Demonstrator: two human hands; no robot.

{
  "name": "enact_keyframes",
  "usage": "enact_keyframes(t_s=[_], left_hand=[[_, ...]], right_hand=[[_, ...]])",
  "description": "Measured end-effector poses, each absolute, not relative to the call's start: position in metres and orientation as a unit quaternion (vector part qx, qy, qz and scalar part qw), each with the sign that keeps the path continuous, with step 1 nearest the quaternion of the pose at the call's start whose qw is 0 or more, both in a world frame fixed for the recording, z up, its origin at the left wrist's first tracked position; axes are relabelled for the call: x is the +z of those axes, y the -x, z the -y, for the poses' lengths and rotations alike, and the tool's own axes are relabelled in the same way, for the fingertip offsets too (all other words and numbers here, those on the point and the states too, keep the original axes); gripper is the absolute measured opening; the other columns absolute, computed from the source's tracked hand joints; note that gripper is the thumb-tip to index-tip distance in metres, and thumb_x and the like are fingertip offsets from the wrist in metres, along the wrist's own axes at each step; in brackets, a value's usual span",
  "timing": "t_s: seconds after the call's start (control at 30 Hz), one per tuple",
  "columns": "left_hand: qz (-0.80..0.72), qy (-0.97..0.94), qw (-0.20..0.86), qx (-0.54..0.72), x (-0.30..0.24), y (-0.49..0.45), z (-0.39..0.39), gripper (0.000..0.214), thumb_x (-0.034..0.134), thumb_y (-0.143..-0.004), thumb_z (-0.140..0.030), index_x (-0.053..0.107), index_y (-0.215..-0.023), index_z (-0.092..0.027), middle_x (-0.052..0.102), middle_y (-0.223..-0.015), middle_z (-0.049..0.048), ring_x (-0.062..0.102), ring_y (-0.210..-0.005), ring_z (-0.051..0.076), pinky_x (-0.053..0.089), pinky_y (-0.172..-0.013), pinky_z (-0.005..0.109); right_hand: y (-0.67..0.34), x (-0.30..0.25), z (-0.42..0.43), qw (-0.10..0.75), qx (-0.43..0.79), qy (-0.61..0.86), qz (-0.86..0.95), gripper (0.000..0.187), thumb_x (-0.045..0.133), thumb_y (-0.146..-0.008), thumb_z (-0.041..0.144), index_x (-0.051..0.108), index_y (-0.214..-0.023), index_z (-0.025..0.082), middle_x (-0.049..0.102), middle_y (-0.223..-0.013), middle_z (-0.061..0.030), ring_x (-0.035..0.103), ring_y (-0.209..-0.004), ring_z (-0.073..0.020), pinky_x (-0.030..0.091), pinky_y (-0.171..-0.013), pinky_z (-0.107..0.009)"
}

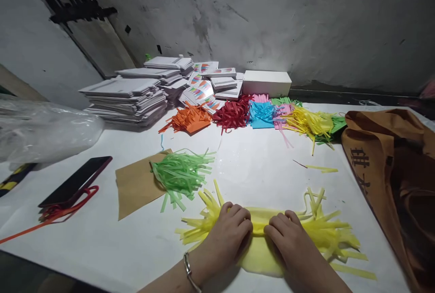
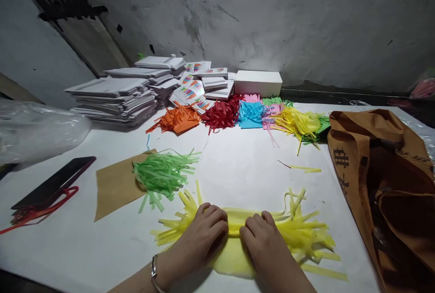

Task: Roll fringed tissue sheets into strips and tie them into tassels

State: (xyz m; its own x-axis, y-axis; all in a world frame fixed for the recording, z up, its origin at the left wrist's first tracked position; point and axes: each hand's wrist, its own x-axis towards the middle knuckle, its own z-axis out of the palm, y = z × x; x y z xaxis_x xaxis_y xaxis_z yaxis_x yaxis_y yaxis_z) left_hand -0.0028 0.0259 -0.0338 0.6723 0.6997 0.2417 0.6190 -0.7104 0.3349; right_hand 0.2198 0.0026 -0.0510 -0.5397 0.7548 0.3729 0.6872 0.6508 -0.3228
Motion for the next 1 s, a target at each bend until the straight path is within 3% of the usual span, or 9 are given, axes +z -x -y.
enact_keyframes(t_s=[0.2, 0.47, 0.77, 1.0], left_hand=[[-0.356, -0.911, 0.093, 0.187, -0.033, 0.005, -0.03, 0.011, 0.053, -0.091, -0.012, 0.056, -0.085, -0.02, 0.064, -0.092, 0.0024, 0.053, -0.086, 0.02, 0.037, -0.085, 0.038], [-0.348, -0.91, 0.115, 0.192, -0.032, 0.008, -0.032, 0.005, 0.059, -0.089, -0.017, 0.056, -0.089, -0.021, 0.064, -0.098, 0.0019, 0.053, -0.092, 0.02, 0.037, -0.089, 0.037], [-0.387, -0.885, 0.122, 0.229, -0.043, 0.011, -0.031, 0.011, 0.054, -0.096, -0.015, 0.056, -0.086, -0.02, 0.063, -0.094, 0.0022, 0.052, -0.091, 0.02, 0.035, -0.091, 0.041], [-0.451, -0.865, 0.146, 0.169, -0.031, 0.007, -0.03, 0.016, 0.053, -0.095, -0.01, 0.06, -0.085, -0.02, 0.063, -0.098, 0.0033, 0.053, -0.091, 0.022, 0.038, -0.083, 0.04]], right_hand=[[-0.222, -0.047, -0.007, 0.238, 0.052, 0.428, 0.871, 0.024, 0.055, -0.083, -0.002, 0.052, -0.079, 0.022, 0.056, -0.078, 0.001, 0.047, -0.074, -0.0189, 0.029, -0.086, -0.035], [-0.216, -0.053, -0.01, 0.267, 0.046, 0.435, 0.859, 0.023, 0.048, -0.094, 0.007, 0.051, -0.076, 0.021, 0.054, -0.074, 0.0013, 0.044, -0.069, -0.0182, 0.028, -0.077, -0.033], [-0.23, -0.055, -0.003, 0.301, 0.047, 0.447, 0.841, 0.029, 0.039, -0.1, 0.011, 0.057, -0.081, 0.022, 0.057, -0.079, 0.0, 0.049, -0.078, -0.0192, 0.029, -0.089, -0.039], [-0.24, -0.066, 0.003, 0.253, 0.014, 0.517, 0.818, 0.024, 0.041, -0.102, 0.013, 0.057, -0.087, 0.023, 0.059, -0.089, -0.0025, 0.053, -0.085, -0.0222, 0.031, -0.086, -0.042]])
